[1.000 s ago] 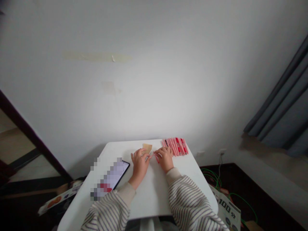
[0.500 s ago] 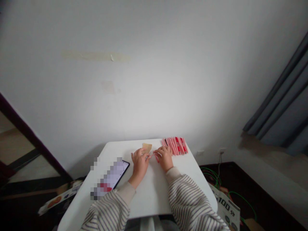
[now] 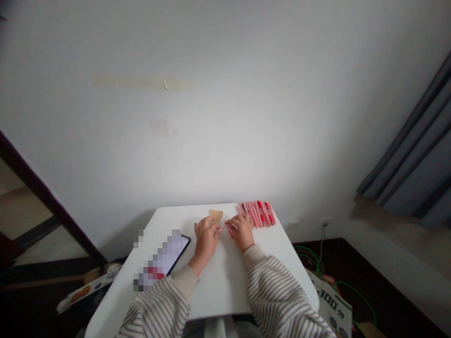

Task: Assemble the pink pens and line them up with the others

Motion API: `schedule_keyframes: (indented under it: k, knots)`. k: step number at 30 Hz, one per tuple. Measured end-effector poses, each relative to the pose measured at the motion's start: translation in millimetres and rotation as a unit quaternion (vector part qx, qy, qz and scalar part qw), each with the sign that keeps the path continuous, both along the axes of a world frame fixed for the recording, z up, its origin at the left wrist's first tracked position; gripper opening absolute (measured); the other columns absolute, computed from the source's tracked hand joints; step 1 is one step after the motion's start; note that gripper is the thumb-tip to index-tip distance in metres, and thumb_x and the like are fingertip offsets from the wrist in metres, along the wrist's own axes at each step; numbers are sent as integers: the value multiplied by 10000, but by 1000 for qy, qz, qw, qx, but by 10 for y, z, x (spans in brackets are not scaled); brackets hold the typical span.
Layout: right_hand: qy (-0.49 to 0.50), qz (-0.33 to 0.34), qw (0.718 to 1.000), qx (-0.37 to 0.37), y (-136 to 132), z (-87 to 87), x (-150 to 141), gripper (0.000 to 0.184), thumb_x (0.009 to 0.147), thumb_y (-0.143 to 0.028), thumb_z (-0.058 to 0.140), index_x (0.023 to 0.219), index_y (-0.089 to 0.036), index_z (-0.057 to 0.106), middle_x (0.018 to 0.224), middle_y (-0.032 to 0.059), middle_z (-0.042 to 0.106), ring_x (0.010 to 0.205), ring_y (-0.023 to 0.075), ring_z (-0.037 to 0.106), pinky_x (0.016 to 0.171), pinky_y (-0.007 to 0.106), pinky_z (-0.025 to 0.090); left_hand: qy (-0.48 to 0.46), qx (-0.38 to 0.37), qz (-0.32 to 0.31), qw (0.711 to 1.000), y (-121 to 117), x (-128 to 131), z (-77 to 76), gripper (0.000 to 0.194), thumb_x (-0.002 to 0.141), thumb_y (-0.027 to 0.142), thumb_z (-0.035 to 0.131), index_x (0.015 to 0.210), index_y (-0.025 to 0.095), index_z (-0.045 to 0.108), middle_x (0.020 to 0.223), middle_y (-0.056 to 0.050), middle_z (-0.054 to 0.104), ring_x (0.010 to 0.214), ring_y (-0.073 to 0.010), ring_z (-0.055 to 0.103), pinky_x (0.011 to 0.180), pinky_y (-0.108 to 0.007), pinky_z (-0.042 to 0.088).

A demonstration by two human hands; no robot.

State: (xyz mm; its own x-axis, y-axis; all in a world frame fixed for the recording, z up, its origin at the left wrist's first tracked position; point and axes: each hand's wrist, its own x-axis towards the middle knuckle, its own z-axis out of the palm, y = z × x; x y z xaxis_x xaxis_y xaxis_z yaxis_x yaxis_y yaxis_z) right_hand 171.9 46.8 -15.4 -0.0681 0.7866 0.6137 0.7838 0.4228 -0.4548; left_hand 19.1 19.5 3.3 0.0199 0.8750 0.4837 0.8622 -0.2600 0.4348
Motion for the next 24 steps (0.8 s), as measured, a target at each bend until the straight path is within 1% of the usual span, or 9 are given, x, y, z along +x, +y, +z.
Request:
schedule_keyframes:
  k: [5,8,12,14,19,24]
  knots:
    - [2,15,1000,10,-3,6,-12,118,843,-329,628,895,-305,732,877,28,662,979,215,475,889,364,295,-23,9,-11,1000,10,7,-23,123,821,239,562,857,243,680,1205,-54,561,1202,-226,441,1116,-577,171]
    - [6,36,999,13,-18,33,-31,90,829,-303,651,862,-293,734,833,17,680,963,209,480,898,361,287,-39,12,-16,999,30,5,-46,113,810,242,579,854,245,683,1191,-56,569,1190,-236,447,1103,-584,181]
    - [20,49,999,13,-19,42,-41,77,815,-262,665,838,-283,735,822,13,697,970,217,486,908,369,285,-48,8,-23,999,39,-3,-46,119,793,212,597,848,253,694,1176,-53,581,1166,-236,461,1082,-561,221]
    - [27,52,998,11,-9,29,-37,75,811,-257,667,830,-279,736,818,15,698,970,220,492,909,373,291,-49,7,-18,999,32,-6,-33,125,785,204,609,855,256,700,1165,-54,587,1162,-238,463,1072,-551,236]
    - [33,51,998,10,21,-18,-34,81,805,-253,664,823,-276,740,784,28,681,982,227,502,925,397,299,-52,6,-1,999,28,-16,-28,81,768,247,649,824,241,706,1141,-61,590,1146,-246,469,1043,-533,279]
    - [45,35,998,-4,29,-37,-38,122,801,-234,657,878,-276,741,895,53,658,981,224,517,929,415,317,-61,16,-18,998,53,-27,-52,80,769,241,648,827,243,704,1139,-57,592,1142,-234,478,1039,-512,290]
